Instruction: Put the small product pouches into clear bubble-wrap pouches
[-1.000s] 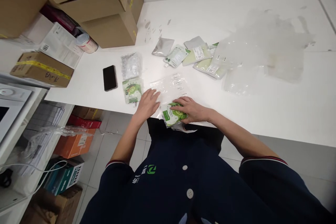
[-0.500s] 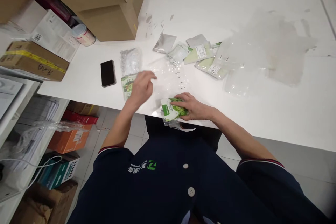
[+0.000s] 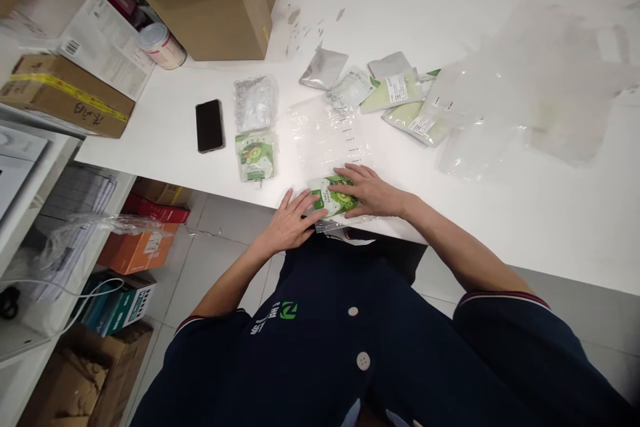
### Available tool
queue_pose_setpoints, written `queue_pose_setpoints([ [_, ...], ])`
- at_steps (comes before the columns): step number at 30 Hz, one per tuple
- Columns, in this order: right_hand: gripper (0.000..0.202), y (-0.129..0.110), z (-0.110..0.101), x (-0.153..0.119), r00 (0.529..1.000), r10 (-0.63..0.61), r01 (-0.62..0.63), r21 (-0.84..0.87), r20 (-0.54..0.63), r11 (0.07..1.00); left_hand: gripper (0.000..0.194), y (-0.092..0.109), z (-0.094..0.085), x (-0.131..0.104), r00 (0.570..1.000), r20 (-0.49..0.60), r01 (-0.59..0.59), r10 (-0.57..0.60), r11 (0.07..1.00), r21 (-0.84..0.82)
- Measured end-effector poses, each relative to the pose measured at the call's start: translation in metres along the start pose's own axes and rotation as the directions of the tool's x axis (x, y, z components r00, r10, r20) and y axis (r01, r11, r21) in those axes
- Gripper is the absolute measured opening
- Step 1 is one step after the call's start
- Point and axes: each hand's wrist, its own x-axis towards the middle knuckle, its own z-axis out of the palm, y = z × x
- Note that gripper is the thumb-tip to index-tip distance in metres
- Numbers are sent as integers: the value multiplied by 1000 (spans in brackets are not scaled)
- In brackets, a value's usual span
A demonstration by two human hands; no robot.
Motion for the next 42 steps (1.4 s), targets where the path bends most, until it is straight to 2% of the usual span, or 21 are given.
queue_pose_setpoints([
  [4, 81, 1, -4, -21, 1000, 15, -16, 36, 6, 999, 49, -12, 23, 2, 986, -144, -84, 82, 996, -5],
  [7, 91, -1, -1, -44, 1000, 22, -23, 55, 21, 998, 41, -19, 26, 7, 953, -289, -114, 85, 990, -83],
  [9, 82, -2, 2, -53, 999, 26, -23, 89, -35, 996, 35, -19, 21, 13, 922, -385, -108, 35, 980, -170],
  [12, 50, 2, 0, -49, 974, 62, -15, 207, -220, 978, 27, -18, 8, 29, 884, -456, -39, -107, 953, -301],
  [14, 40, 9, -9, -33, 944, 149, -57, 298, -296, 953, 28, -23, -2, 46, 850, -455, 89, -267, 923, -376],
  [15, 38, 14, -15, -22, 926, 220, -112, 334, -306, 936, 31, -27, -6, 56, 820, -442, 173, -364, 893, -415],
  [17, 39, 26, -29, 3, 885, 360, -239, 376, -294, 895, 38, -42, -12, 78, 734, -401, 337, -548, 807, -485],
  [19, 40, 39, -40, 29, 848, 459, -351, 370, -265, 860, 40, -59, -15, 99, 662, -349, 467, -663, 730, -499],
  [21, 37, 48, -44, 52, 827, 516, -447, 298, -222, 844, 34, -73, -17, 117, 631, -285, 587, -722, 684, -434],
  [23, 34, 53, -42, 66, 785, 579, -545, 200, -221, 814, 25, -79, -17, 128, 609, -206, 701, -766, 641, -312],
  [25, 42, 52, -36, 69, 741, 585, -582, 118, -331, 804, 29, -78, -17, 133, 579, -161, 778, -800, 600, -185],
  [26, 48, 51, -33, 66, 737, 540, -558, 85, -406, 825, 36, -76, -17, 134, 568, -159, 799, -808, 587, -128],
  [27, 51, 49, -30, 61, 755, 462, -501, 45, -465, 864, 42, -73, -16, 135, 563, -165, 811, -810, 580, -76],
  [29, 57, 47, -25, 46, 850, 264, -317, -43, -457, 947, 49, -70, -14, 134, 583, -177, 808, -793, 589, 24],
  [31, 66, 48, -21, 32, 942, 121, -148, -66, -313, 987, 47, -71, -11, 133, 637, -183, 770, -749, 629, 108],
  [32, 70, 50, -18, 27, 967, 87, -102, -54, -241, 993, 45, -74, -9, 132, 678, -184, 734, -711, 665, 135],
  [34, 70, 56, -15, 22, 981, 71, -77, -26, -181, 997, 44, -81, -8, 131, 768, -166, 639, -618, 757, 139],
  [36, 63, 62, -13, 22, 976, 67, -73, -20, -205, 997, 46, -87, -10, 128, 834, -109, 549, -540, 832, 80],
  [39, 49, 62, -18, 19, 966, 53, -48, 27, -253, 998, 46, -84, -25, 113, 869, 8, 493, -494, 867, -78],
  [42, 39, 52, -27, 2, 945, 93, -40, 169, -313, 985, 45, -64, -44, 82, 888, 118, 456, -444, 822, -342],
])
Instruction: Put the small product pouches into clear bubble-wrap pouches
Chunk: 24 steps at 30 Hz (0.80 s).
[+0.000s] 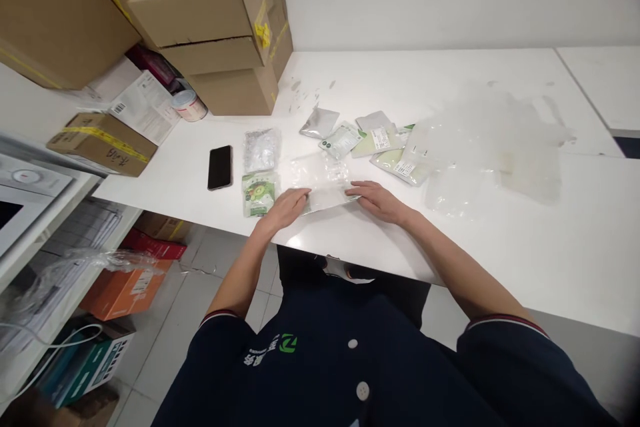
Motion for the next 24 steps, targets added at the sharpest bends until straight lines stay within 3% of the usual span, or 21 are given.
queue_pose_setpoints([
  [3, 37, -14, -7, -17, 988, 139, -130, 123, -71, 984, 55, 9, 3, -41, 991, 124, -5, 46, 949, -314],
  [5, 37, -20, -6, -19, 968, 223, -207, 139, -112, 968, 60, 13, 13, -56, 991, 135, 53, -1, 924, -379],
  [7, 36, -21, 1, -9, 952, 267, -254, 102, -147, 962, 67, 15, 27, -57, 988, 48, 152, -144, 920, -362],
  [10, 36, -19, 14, 24, 923, 356, -360, 3, -146, 933, 69, 16, 42, -41, 920, -157, 283, -359, 886, -367],
  [12, 36, -18, 22, 49, 882, 453, -465, -86, -130, 881, 71, 17, 46, -30, 872, -271, 323, -407, 896, -305],
  [14, 36, -19, 30, 71, 826, 548, -563, -169, -131, 809, 70, 19, 43, -22, 845, -363, 380, -392, 919, -107],
  [17, 36, -21, 42, 88, 763, 624, -646, -250, -170, 721, 51, 21, 36, -11, 854, -429, 410, -293, 888, 209],
  [21, 35, -18, 53, 88, 778, 576, -627, -355, -248, 693, 47, 22, 27, 15, 917, -358, 296, -174, 898, 324],
  [24, 35, -13, 56, 85, 803, 530, -596, -393, -274, 701, 56, 22, 21, 40, 948, -248, 274, -200, 908, 315],
])
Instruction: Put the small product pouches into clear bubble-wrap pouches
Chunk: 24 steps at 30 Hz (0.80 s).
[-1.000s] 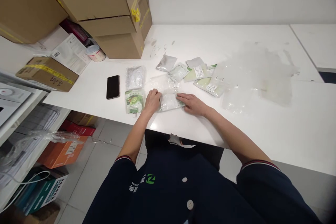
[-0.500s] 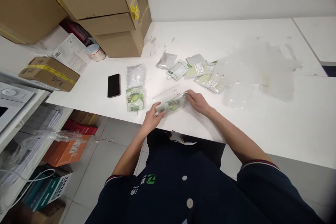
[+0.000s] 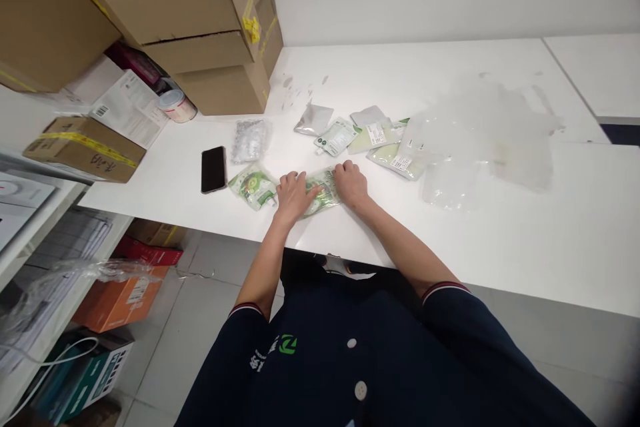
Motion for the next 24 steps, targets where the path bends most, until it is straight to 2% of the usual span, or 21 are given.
queue_pose_setpoints([
  [2, 35, 3, 0, 1, 1000, -2, 2, 24, 23, 1000, 64, 2, -3, 16, 993, 118, 22, -15, 998, -59],
  [4, 35, 6, -1, 0, 999, 3, -5, 65, 34, 998, 72, 3, -6, 29, 968, 247, 69, -37, 990, -122],
  [7, 35, 10, -5, -2, 999, 30, -25, 131, -36, 991, 65, 0, -9, 41, 916, 401, 59, 19, 981, -182],
  [9, 35, 15, -7, -5, 996, 59, -45, 202, -65, 978, 52, -1, -9, 42, 906, 407, 1, 115, 962, -273],
  [11, 33, 21, -11, -7, 996, 77, -59, 347, -38, 936, 45, -2, -9, 39, 914, 347, -47, 211, 903, -426],
  [13, 32, 27, -15, -9, 995, 100, -81, 560, -3, 824, 44, -1, -10, 34, 915, 296, -55, 273, 813, -580],
  [16, 31, 32, -22, -12, 992, 128, -85, 817, 13, 571, 46, 5, -9, 31, 911, 286, 25, 296, 655, -756],
  [20, 34, 28, -32, -13, 997, 66, -65, 940, 45, 334, 45, 18, -8, 34, 901, 325, 186, 286, 423, -887],
  [22, 42, 25, -35, -12, 991, 11, -133, 975, 133, 179, 44, 24, -7, 36, 901, 306, 200, 306, 333, -921],
  [24, 50, 22, -35, -11, 970, -86, -227, 974, 227, 10, 44, 28, -7, 36, 911, 249, 158, 329, 280, -947],
])
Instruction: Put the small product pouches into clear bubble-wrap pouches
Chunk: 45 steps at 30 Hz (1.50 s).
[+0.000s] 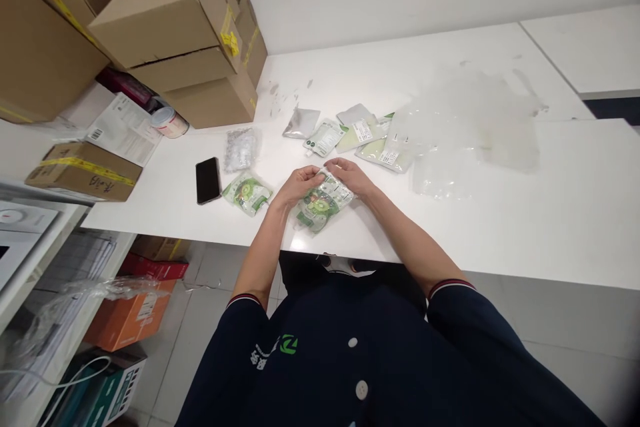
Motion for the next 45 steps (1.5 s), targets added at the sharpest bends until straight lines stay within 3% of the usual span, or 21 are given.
queue_pose_setpoints([
  [3, 55, 4, 3, 3, 987, 107, -118, 84, 120, 989, 44, 0, 2, 1, 995, -36, -88, 89, 996, 22],
  [5, 55, 9, 4, 5, 991, 120, -119, -33, 52, 992, 49, -1, 1, 0, 993, -74, -90, 93, 995, 47],
  [7, 54, 13, 4, 6, 993, -9, -20, -248, -117, 969, 56, -3, 0, -1, 992, -106, -54, 63, 995, 89],
  [9, 54, 16, 4, 4, 953, -194, 68, -465, -230, 883, 51, -6, 0, -1, 988, -148, -19, 39, 991, 129],
  [12, 54, 15, 4, -2, 950, -266, 91, -666, -166, 740, 30, -12, -4, 1, 964, -263, 1, 35, 991, 136],
  [15, 39, 13, 8, -6, 958, -285, 189, -774, 11, 605, 25, -17, -15, 2, 894, -447, 34, 29, 990, 133],
  [18, 37, 11, 16, 8, 967, -253, 194, -755, 38, 626, 21, -18, -27, -1, 803, -592, 121, 69, 954, 275],
  [20, 38, 9, 23, 28, 986, -161, 145, -747, 52, 649, 22, -17, -31, -8, 724, -654, 191, 218, 848, 495],
  [22, 34, 6, 32, 54, 990, -87, 138, -785, 107, 604, 34, -15, -32, -16, 649, -636, 250, 418, 672, 697],
  [23, 30, 4, 38, 66, 989, -69, 147, -808, 132, 570, 41, -15, -30, -20, 652, -582, 252, 486, 585, 771],
  [24, 25, 2, 45, 77, 986, -60, 161, -828, 153, 537, 46, -16, -29, -24, 693, -508, 229, 511, 513, 827],
  [26, 16, -1, 61, 95, 981, -65, 189, -853, 181, 487, 58, -20, -25, -29, 822, -352, 149, 447, 427, 892],
  [28, 11, -3, 77, 104, 977, -75, 213, -875, 201, 434, 76, -28, -24, -29, 897, -265, 124, 354, 374, 919],
  [30, 15, -2, 88, 103, 973, -90, 231, -890, 213, 393, 83, -37, -26, -27, 906, -280, 182, 319, 302, 936],
  [32, 25, 0, 88, 94, 970, -111, 244, -895, 218, 373, 75, -44, -32, -22, 905, -296, 233, 307, 224, 946],
  [34, 36, -1, 74, 80, 966, -145, 253, -897, 214, 362, 66, -47, -39, -15, 916, -285, 250, 283, 156, 956],
  [37, 37, -14, 23, 50, 955, -265, 211, -930, 131, 301, 62, -45, -47, -6, 922, -291, 281, 255, 74, 957],
  [39, 34, -30, -25, 30, 925, -379, 64, -971, -29, 230, 63, -42, -48, -1, 920, -310, 308, 239, 44, 950],
  [42, 44, -53, -104, 2, 815, -484, -282, -948, -317, 147, 65, -39, -48, 3, 923, -318, 318, 218, 34, 947],
  [45, 66, -61, -165, -15, 793, -372, -498, -865, -483, 62, 68, -39, -48, 3, 927, -307, 305, 216, 43, 951],
])
